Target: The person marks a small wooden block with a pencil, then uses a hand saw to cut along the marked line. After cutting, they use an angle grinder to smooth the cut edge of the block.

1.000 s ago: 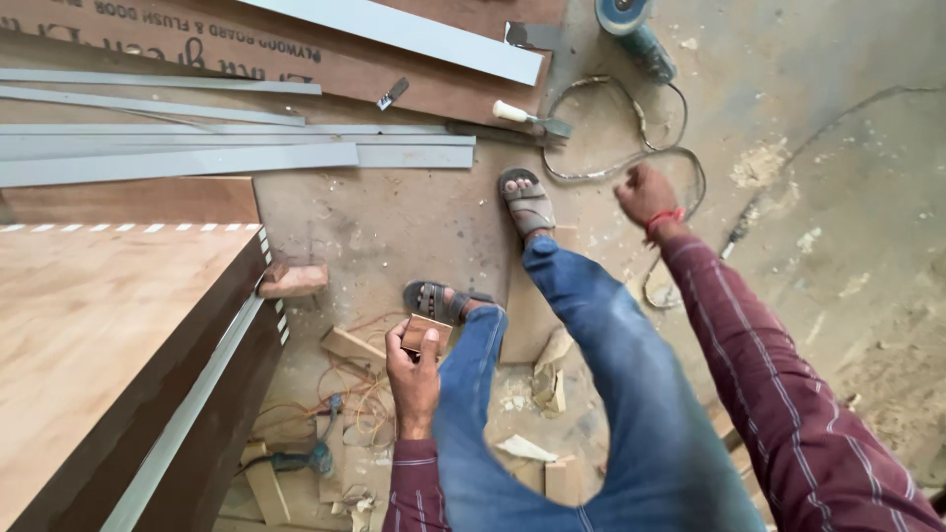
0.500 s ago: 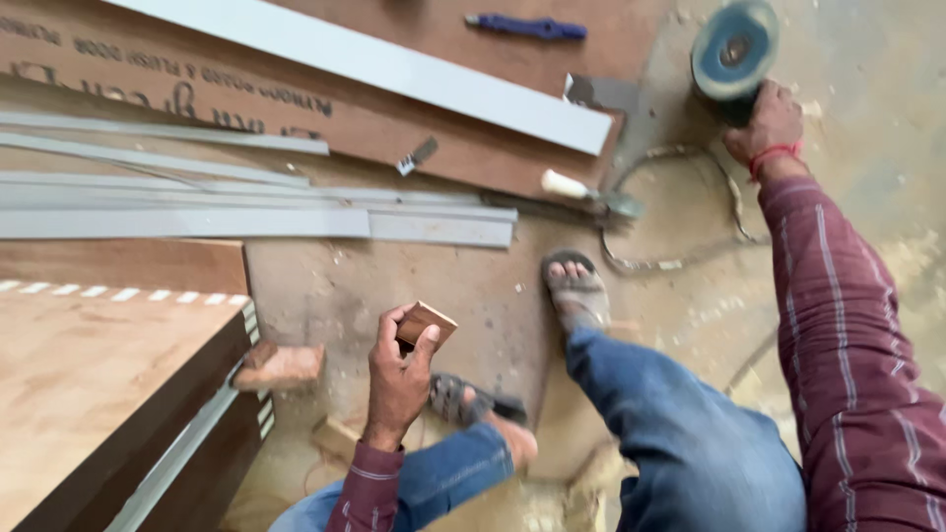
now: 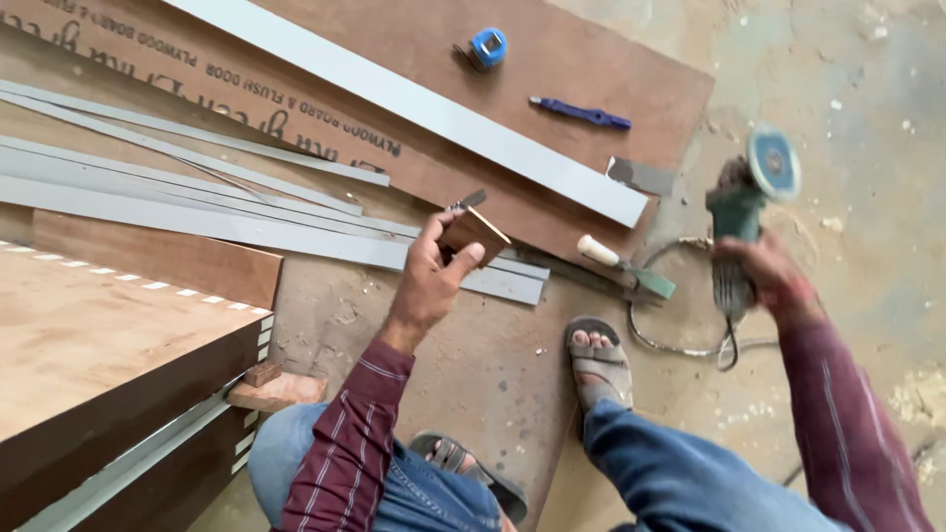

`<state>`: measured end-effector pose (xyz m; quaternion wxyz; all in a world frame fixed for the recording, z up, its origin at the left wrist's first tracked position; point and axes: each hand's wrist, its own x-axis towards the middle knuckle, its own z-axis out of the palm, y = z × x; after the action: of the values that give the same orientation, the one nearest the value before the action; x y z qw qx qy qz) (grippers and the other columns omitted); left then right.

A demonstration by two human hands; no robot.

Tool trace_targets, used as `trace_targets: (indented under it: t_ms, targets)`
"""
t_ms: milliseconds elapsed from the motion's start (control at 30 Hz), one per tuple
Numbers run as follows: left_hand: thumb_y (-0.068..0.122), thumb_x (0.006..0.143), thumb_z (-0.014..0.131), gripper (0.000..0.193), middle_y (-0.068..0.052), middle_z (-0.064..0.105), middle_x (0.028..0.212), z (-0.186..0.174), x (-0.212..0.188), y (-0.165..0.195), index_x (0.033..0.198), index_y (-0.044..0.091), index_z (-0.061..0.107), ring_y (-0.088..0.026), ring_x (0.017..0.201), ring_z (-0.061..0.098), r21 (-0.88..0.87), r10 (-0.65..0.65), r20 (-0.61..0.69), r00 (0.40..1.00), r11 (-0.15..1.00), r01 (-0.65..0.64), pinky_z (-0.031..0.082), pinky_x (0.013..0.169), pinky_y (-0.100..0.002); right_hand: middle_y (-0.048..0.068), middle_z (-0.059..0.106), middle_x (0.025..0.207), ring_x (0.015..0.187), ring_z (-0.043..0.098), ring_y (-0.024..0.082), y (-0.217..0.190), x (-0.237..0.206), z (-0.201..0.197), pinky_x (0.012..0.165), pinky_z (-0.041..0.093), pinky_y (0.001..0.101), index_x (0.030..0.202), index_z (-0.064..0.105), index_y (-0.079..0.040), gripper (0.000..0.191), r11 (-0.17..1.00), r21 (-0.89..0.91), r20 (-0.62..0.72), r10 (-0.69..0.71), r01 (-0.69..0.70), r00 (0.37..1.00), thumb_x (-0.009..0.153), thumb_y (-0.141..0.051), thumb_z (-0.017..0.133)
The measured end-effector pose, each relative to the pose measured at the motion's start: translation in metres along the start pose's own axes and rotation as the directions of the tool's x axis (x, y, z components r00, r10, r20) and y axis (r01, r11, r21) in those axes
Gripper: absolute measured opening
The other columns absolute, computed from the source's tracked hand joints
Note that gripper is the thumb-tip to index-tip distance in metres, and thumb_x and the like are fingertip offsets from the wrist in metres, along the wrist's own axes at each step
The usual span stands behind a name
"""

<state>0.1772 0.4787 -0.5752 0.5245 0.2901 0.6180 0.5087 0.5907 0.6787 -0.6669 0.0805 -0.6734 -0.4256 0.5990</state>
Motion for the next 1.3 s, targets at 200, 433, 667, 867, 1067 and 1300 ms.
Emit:
trace_targets:
  t_ms: [200, 433, 667, 867, 1067, 1300]
  targets:
    - [0.009, 0.097, 0.068, 0.044, -0.011, 0.066, 0.125, 0.017, 0.004, -0.031, 0.137, 0.0, 0.053, -0.017, 0.113, 0.066, 0.056, 0.037, 0.062, 0.997, 0.998, -0.04, 0.059, 0.096, -0.031, 0.009, 0.064, 0.1, 0.09, 0.063, 0.018, 0.033, -0.149, -0.019, 0.077, 0.054, 0.0329, 0.117, 0.061, 0.001, 0.034, 0.925, -0.132, -0.203, -0.378, 0.357, 0.903, 0.088, -0.01, 0.077]
    - [0.013, 0.095, 0.07, 0.037, -0.011, 0.07, 0.119, 0.029, 0.019, -0.044, 0.13, 0.005, 0.061, -0.021, 0.108, 0.07, 0.312, 0.106, 0.083, 0.991, 0.941, -0.127, 0.059, 0.092, -0.034, 0.011, 0.071, 0.094, 0.083, 0.068, 0.022, 0.058, -0.179, 0.003, 0.075, 0.056, 0.0348, 0.111, 0.066, 0.002, 0.037, 0.967, 0.153, 0.08, -0.217, 0.203, 0.973, 0.076, -0.002, 0.079]
    - [0.011, 0.096, 0.069, 0.026, -0.011, 0.073, 0.112, 0.045, 0.035, -0.067, 0.121, 0.007, 0.064, -0.024, 0.104, 0.072, 0.424, 0.22, 0.085, 0.972, 0.875, -0.235, 0.06, 0.089, -0.037, 0.007, 0.074, 0.093, 0.084, 0.073, 0.018, 0.079, -0.176, 0.021, 0.076, 0.06, 0.034, 0.109, 0.069, -0.001, 0.034, 0.889, 0.394, 0.07, -0.284, 0.235, 0.956, 0.076, -0.004, 0.077]
    - [0.01, 0.096, 0.067, 0.019, -0.013, 0.072, 0.11, 0.118, 0.096, -0.086, 0.114, 0.009, 0.065, -0.029, 0.099, 0.073, 0.502, 0.241, 0.294, 0.925, 0.784, -0.364, 0.06, 0.085, -0.039, 0.009, 0.078, 0.1, 0.088, 0.072, 0.017, 0.064, -0.148, 0.003, 0.079, 0.06, 0.0351, 0.11, 0.073, 0.002, 0.036, 0.97, 0.142, 0.075, -0.209, 0.198, 0.975, 0.074, 0.002, 0.079]
    - [0.003, 0.092, 0.067, 0.024, -0.015, 0.07, 0.108, 0.188, 0.141, -0.116, 0.115, 0.008, 0.064, -0.036, 0.102, 0.069, 0.476, 0.353, 0.291, 0.889, 0.753, -0.455, 0.057, 0.086, -0.045, 0.009, 0.074, 0.095, 0.08, 0.073, 0.02, 0.09, -0.099, 0.015, 0.073, 0.062, 0.0385, 0.112, 0.066, 0.0, 0.041, 0.912, 0.41, 0.062, -0.057, 0.027, 0.996, 0.075, -0.007, 0.081]
    - [0.002, 0.091, 0.066, 0.026, -0.016, 0.069, 0.107, 0.22, 0.146, -0.153, 0.116, 0.01, 0.064, -0.038, 0.101, 0.068, 0.546, 0.353, 0.315, 0.881, 0.692, -0.473, 0.055, 0.087, -0.047, 0.014, 0.074, 0.104, 0.09, 0.072, 0.021, 0.118, -0.08, 0.009, 0.079, 0.058, 0.0348, 0.123, 0.065, 0.009, 0.061, 0.851, 0.513, 0.166, -0.225, 0.111, 0.96, 0.098, -0.047, 0.065]
